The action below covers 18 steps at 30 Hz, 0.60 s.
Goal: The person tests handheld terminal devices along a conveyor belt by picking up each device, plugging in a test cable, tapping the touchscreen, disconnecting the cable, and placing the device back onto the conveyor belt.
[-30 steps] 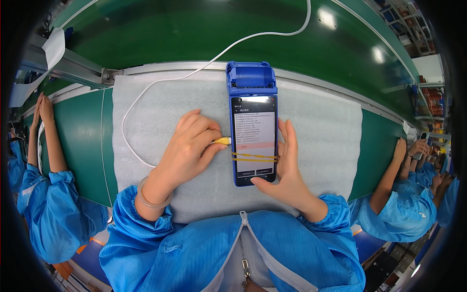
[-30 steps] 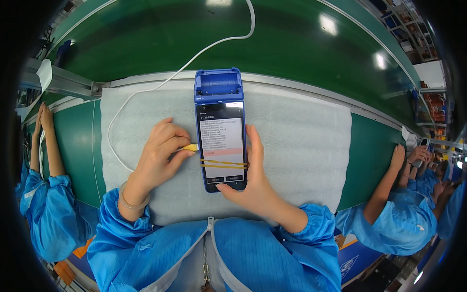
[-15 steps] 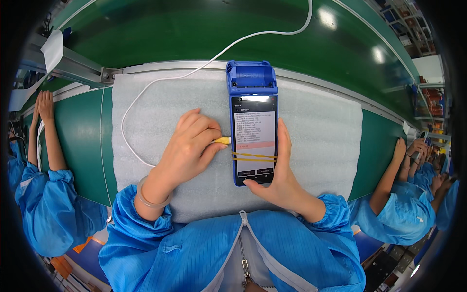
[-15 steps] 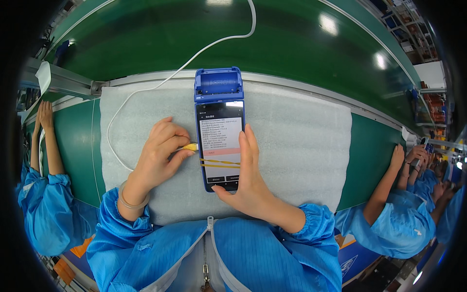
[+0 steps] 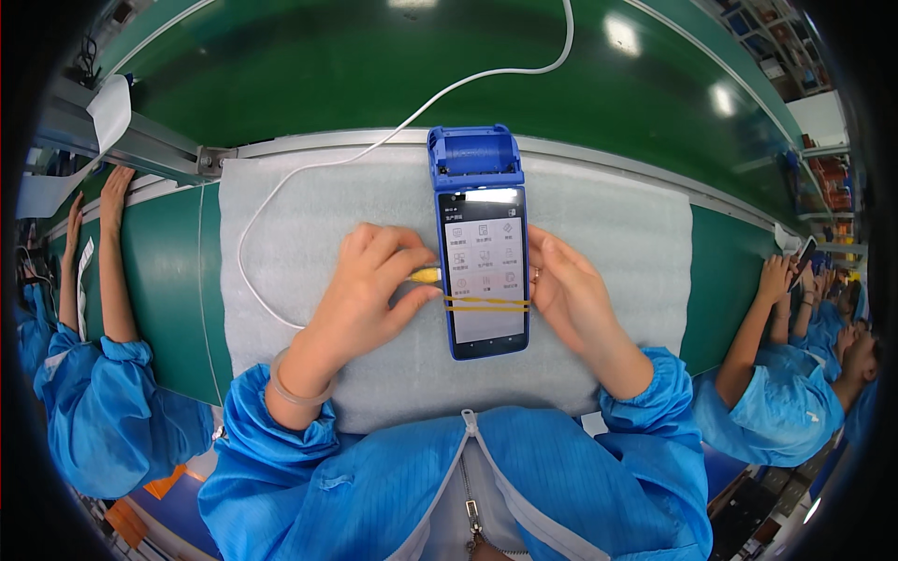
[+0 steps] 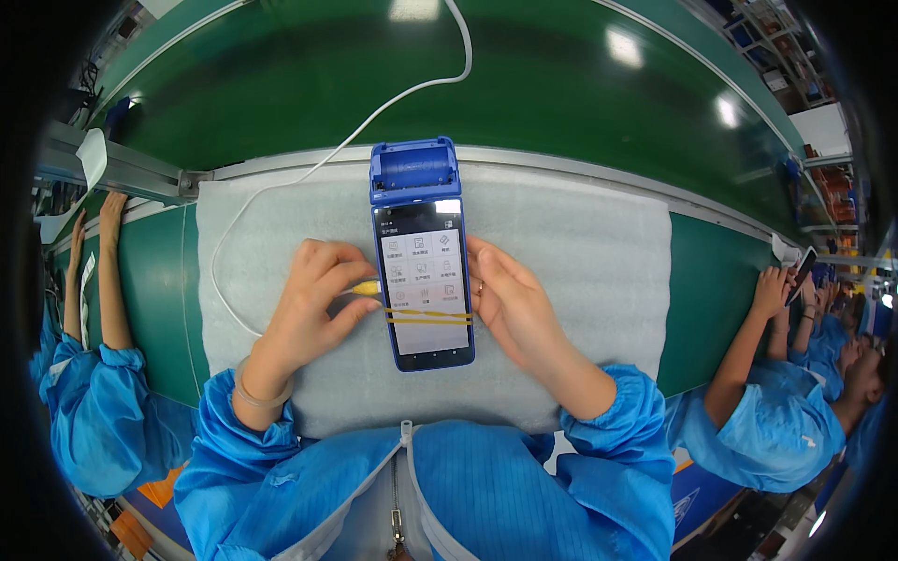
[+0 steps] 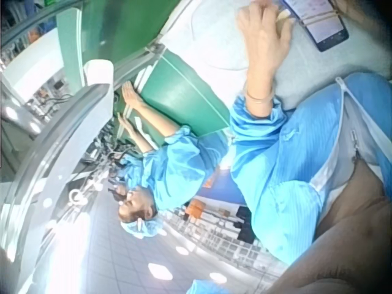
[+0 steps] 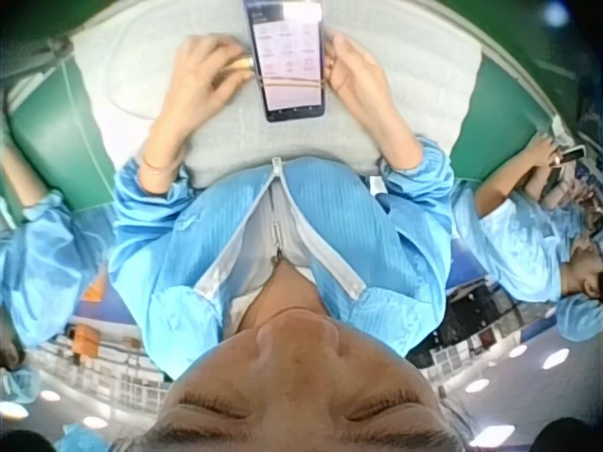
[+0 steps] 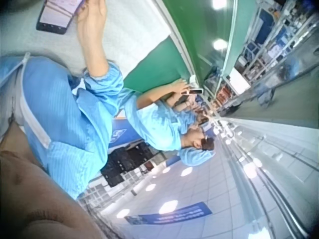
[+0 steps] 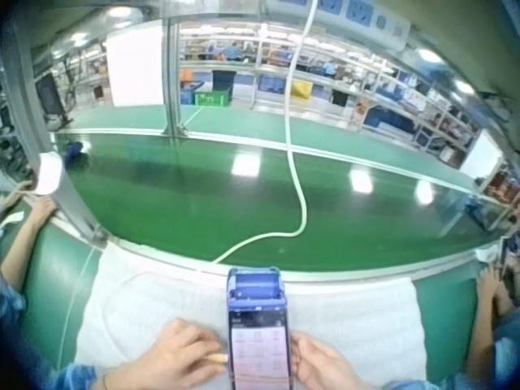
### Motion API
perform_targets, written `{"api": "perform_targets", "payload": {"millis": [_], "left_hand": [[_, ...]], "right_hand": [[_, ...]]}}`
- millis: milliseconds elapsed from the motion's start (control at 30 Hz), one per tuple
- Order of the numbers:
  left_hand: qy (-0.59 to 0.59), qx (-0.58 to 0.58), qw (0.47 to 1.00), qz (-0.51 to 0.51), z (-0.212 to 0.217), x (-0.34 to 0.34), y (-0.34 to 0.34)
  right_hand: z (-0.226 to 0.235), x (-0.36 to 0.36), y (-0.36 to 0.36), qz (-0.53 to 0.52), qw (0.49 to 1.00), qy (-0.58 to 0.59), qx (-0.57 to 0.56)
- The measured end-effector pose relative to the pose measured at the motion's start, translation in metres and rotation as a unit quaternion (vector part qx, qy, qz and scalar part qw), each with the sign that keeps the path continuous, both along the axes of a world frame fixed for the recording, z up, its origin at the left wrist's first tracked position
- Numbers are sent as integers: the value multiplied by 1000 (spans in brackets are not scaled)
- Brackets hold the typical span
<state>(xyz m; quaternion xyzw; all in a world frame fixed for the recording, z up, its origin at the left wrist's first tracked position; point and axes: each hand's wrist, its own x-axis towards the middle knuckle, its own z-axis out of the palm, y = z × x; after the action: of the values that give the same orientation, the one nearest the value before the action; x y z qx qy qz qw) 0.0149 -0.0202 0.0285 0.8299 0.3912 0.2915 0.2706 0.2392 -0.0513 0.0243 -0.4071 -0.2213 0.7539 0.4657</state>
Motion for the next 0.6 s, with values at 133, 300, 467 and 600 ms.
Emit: {"api": "perform_targets", "payload": {"millis": [133, 300, 467, 600], "left_hand": [[27, -13, 999, -34, -10, -1, 0], [22, -31, 999, -38, -10, -3, 0], [-37, -50, 998, 10, -13, -2, -3], [-37, -32, 999, 11, -19, -6, -4]], "right_hand": [[1, -5, 14, 15, 999, 19, -37], [-1, 0, 11, -4, 999, -18, -43], [4, 24, 25, -39, 997, -53, -26], [12, 31, 86, -89, 992, -91, 14]]}}
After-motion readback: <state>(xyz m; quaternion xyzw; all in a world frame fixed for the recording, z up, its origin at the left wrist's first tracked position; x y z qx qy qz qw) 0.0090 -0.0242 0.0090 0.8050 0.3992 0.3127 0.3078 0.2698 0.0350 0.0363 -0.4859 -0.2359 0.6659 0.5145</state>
